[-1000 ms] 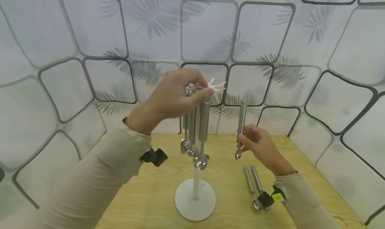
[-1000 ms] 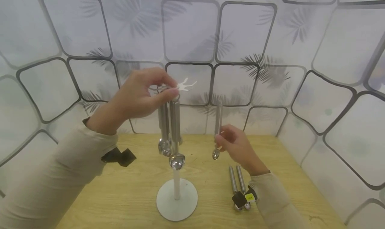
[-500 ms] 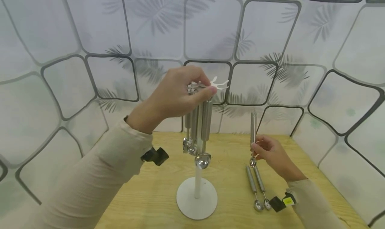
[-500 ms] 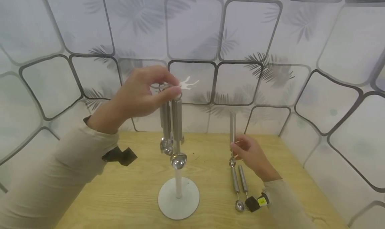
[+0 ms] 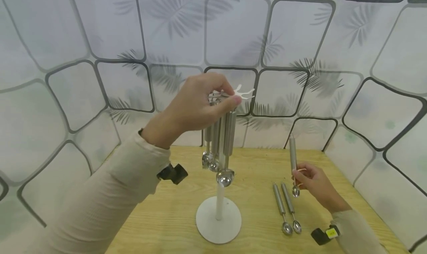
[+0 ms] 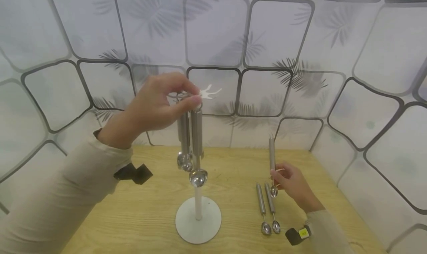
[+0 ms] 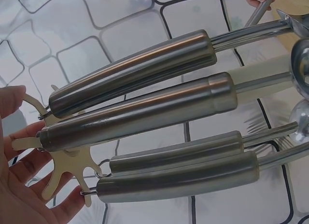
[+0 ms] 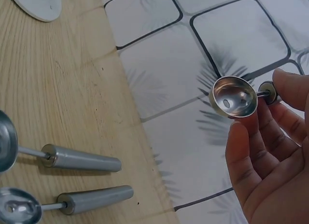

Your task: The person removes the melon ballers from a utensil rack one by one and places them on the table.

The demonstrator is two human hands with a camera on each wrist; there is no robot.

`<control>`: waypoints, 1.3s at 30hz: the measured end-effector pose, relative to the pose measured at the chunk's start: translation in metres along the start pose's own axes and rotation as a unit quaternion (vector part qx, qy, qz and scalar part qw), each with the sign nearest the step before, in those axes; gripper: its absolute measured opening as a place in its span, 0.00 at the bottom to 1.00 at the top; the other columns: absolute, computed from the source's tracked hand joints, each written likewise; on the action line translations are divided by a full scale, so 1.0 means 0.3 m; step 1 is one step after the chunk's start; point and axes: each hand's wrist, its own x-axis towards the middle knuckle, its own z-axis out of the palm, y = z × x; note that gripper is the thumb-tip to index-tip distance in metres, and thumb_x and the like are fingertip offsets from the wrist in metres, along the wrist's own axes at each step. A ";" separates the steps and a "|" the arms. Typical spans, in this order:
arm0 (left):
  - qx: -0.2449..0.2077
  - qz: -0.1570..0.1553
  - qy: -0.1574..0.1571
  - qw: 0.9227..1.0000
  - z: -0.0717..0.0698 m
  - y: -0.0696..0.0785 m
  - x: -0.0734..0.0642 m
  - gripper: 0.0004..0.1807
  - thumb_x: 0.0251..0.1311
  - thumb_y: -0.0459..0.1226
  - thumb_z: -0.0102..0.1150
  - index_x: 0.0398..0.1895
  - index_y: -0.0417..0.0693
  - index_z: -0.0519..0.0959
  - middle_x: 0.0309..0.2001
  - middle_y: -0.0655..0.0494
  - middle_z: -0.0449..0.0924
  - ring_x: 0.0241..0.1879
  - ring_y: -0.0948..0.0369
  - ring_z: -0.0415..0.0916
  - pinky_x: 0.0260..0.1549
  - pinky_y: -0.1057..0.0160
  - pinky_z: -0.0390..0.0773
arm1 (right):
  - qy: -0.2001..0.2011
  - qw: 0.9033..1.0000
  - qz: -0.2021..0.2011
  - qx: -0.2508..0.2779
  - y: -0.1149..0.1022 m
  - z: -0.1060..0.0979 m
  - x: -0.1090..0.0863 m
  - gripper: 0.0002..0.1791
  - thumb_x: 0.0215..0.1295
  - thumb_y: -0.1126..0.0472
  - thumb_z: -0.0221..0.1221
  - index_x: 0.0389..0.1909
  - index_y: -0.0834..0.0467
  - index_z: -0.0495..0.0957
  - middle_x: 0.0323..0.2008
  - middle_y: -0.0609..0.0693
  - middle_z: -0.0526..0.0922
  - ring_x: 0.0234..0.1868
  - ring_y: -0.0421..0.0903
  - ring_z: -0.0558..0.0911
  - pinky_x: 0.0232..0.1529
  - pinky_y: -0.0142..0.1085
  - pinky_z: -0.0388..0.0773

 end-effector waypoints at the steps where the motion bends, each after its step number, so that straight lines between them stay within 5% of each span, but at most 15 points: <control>1: 0.000 0.000 0.000 1.000 0.000 0.001 0.000 0.10 0.61 0.41 0.59 0.31 0.43 0.81 0.36 0.53 0.82 0.40 0.57 0.78 0.45 0.58 0.74 | -0.001 1.000 0.007 0.001 0.008 -0.004 -0.004 0.15 0.74 0.61 0.51 0.49 0.72 0.70 0.32 0.49 0.81 0.31 0.43 0.81 0.33 0.38 0.81; 15: 0.003 0.009 -0.001 1.000 0.009 0.000 0.003 0.10 0.61 0.41 0.59 0.31 0.43 0.81 0.36 0.52 0.82 0.41 0.57 0.77 0.46 0.59 0.74 | -0.003 0.992 0.120 0.043 0.126 -0.040 -0.059 0.20 0.74 0.58 0.52 0.52 0.73 0.67 0.37 0.51 0.78 0.33 0.43 0.80 0.38 0.36 0.81; 25: -0.003 0.011 0.005 1.000 0.010 -0.002 -0.004 0.09 0.61 0.40 0.59 0.31 0.43 0.81 0.36 0.53 0.82 0.40 0.57 0.78 0.44 0.59 0.74 | -0.038 0.976 0.200 0.080 0.167 -0.051 -0.097 0.26 0.74 0.57 0.51 0.60 0.73 0.59 0.42 0.52 0.75 0.37 0.45 0.78 0.40 0.42 0.80; 39: -0.003 0.011 0.008 1.000 0.011 0.001 -0.012 0.09 0.61 0.40 0.59 0.31 0.43 0.81 0.36 0.52 0.82 0.40 0.57 0.78 0.44 0.59 0.74 | -0.067 0.966 0.249 0.034 0.256 -0.049 -0.125 0.25 0.72 0.57 0.53 0.55 0.76 0.64 0.42 0.56 0.77 0.42 0.49 0.78 0.42 0.45 0.79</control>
